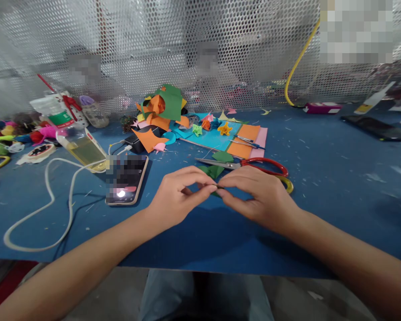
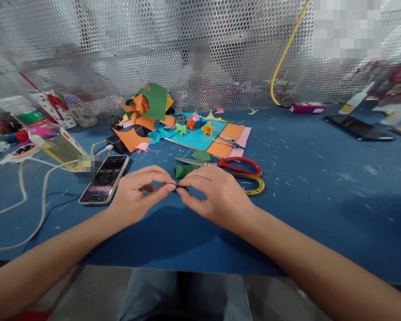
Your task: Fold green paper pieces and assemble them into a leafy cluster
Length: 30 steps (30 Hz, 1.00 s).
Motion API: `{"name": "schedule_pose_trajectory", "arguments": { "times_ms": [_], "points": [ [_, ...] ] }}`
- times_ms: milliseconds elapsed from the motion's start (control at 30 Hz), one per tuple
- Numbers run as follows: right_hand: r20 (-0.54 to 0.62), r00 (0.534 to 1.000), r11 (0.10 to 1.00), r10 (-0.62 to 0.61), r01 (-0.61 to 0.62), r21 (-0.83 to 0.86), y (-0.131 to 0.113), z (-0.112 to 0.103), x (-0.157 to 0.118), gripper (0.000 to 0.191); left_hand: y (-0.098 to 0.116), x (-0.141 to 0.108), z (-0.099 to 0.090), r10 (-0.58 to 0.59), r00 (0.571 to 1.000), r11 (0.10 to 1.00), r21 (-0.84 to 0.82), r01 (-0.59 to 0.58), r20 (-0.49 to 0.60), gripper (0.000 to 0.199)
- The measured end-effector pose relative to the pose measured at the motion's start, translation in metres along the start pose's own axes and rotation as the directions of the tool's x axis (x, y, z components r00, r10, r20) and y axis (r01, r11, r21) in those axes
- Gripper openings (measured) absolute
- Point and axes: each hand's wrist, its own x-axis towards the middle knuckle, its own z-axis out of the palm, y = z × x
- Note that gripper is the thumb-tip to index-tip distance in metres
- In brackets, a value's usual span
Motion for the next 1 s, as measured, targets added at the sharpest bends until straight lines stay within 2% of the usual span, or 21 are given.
{"name": "schedule_pose_trajectory", "arguments": {
  "times_ms": [167, 333, 400, 567, 833, 933, 1000],
  "points": [
    [-0.022, 1.000, 0.999, 0.013, -0.012, 0.034, -0.0029, 0.0017, 0.0004, 0.007, 0.0016, -0.0024, 0.0024, -0.032, 0.997, 0.999, 0.007, 0.033, -0.067, 0.009],
    [-0.032, 0.999, 0.999, 0.008, -0.007, 0.039, -0.0049, 0.0025, 0.0002, 0.006, 0.0016, -0.0053, 0.0068, 0.041, 0.976, 0.998, 0.050, -0.031, -0.216, 0.006],
    [-0.020, 1.000, 0.999, 0.011, -0.010, 0.033, -0.0055, 0.0022, 0.0003, 0.007, 0.0009, -0.0062, 0.0072, 0.040, 0.969, 0.999, 0.033, -0.033, -0.242, 0.007],
    [0.003, 0.999, 0.999, -0.034, 0.034, -0.010, -0.0057, 0.0002, 0.0012, 0.009, -0.0010, -0.0078, 0.0057, 0.000, 0.985, 0.998, -0.068, -0.012, -0.174, 0.007],
    [0.101, 0.991, 0.996, -0.089, 0.091, -0.018, -0.0010, -0.0013, -0.0016, 0.009, 0.0011, -0.0069, 0.0046, -0.047, 0.993, 0.996, -0.085, 0.038, -0.105, 0.015],
    [0.128, 0.988, 0.996, -0.086, 0.085, 0.008, 0.0001, -0.0013, -0.0018, 0.008, 0.0010, -0.0048, 0.0018, 0.002, 0.999, 0.999, -0.043, -0.003, -0.036, 0.011],
    [0.129, 0.990, 0.998, -0.061, 0.057, 0.034, -0.0001, -0.0013, -0.0010, 0.008, -0.0006, -0.0031, -0.0002, 0.097, 0.995, 0.995, 0.004, -0.097, 0.011, 0.007]
  ]
}}
